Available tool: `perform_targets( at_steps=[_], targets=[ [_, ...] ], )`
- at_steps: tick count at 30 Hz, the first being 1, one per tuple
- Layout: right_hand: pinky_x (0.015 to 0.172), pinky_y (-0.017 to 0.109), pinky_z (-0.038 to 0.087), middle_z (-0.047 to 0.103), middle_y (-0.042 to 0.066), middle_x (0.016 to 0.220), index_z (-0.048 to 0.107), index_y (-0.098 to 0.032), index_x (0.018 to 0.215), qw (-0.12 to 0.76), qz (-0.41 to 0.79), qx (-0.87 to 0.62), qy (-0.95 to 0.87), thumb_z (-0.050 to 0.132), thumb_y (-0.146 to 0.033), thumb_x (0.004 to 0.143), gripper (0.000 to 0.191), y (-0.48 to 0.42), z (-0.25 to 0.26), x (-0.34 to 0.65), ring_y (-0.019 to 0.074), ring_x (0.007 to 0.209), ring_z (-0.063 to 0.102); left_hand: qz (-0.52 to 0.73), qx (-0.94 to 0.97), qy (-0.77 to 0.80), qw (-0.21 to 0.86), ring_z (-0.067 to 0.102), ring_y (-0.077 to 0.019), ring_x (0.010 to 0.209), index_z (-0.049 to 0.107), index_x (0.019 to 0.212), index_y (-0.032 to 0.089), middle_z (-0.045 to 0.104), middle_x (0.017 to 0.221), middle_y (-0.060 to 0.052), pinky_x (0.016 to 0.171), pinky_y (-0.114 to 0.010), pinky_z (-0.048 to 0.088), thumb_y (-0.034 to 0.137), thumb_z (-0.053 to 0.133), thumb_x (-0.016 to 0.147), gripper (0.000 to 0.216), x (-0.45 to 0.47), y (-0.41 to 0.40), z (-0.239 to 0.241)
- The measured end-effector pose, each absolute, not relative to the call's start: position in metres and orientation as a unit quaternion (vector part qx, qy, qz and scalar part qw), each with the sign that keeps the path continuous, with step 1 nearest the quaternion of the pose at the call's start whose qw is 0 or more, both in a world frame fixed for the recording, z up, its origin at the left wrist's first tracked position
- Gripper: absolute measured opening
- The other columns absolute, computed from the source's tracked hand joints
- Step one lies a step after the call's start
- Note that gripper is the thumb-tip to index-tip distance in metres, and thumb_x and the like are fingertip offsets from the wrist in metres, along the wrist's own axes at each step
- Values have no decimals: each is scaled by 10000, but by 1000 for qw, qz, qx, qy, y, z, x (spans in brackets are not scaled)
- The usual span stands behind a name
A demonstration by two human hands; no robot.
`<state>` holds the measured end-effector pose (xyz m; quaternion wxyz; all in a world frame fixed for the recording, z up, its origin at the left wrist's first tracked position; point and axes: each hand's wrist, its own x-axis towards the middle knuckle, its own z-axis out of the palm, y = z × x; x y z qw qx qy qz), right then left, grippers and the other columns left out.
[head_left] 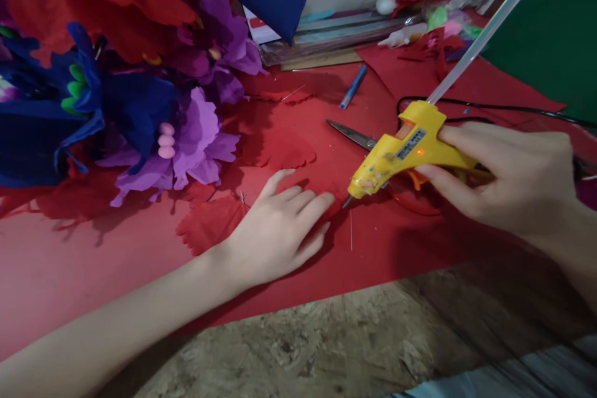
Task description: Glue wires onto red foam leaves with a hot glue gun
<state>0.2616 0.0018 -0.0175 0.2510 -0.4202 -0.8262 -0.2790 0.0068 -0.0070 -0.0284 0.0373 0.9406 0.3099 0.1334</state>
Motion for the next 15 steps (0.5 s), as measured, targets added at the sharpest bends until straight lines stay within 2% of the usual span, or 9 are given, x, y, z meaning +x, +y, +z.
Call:
perform_targets(
  at_steps=[3, 7, 12, 15],
  targets=[
    [395, 208, 280, 539, -16, 545, 531, -134, 833, 246, -280, -416, -829, 512, -339, 794, 210, 2, -17, 262, 85, 461, 480, 134, 919, 359, 95, 571, -154, 694, 526, 1016, 82, 636, 735, -46, 928, -387, 358, 201, 382, 865, 240, 10, -2, -29],
    [394, 215, 281, 546, 0, 545, 537, -116, 827, 245, -289, -397, -836, 525, -329, 785, 217, 1, -16, 262, 97, 457, 486, 137, 896, 395, 148, 574, -151, 700, 556, 974, 114, 636, 718, -25, 840, -338, 418, 225, 438, 862, 197, 15, 5, -28],
    [400, 210, 284, 569, 8, 577, 537, -113, 839, 234, -294, -392, -840, 526, -333, 781, 228, 1, -15, 263, 97, 479, 503, 154, 887, 398, 177, 550, -130, 640, 580, 755, 149, 615, 681, 4, 757, -301, 429, 221, 506, 825, 125, 18, 7, -26],
    [400, 202, 276, 557, -10, 569, 527, -134, 836, 229, -301, -395, -837, 493, -356, 795, 229, 2, -14, 264, 84, 472, 493, 156, 888, 402, 156, 541, -141, 663, 560, 719, 143, 605, 717, -12, 733, -307, 422, 189, 480, 809, 128, 16, 8, -26]
  ],
)
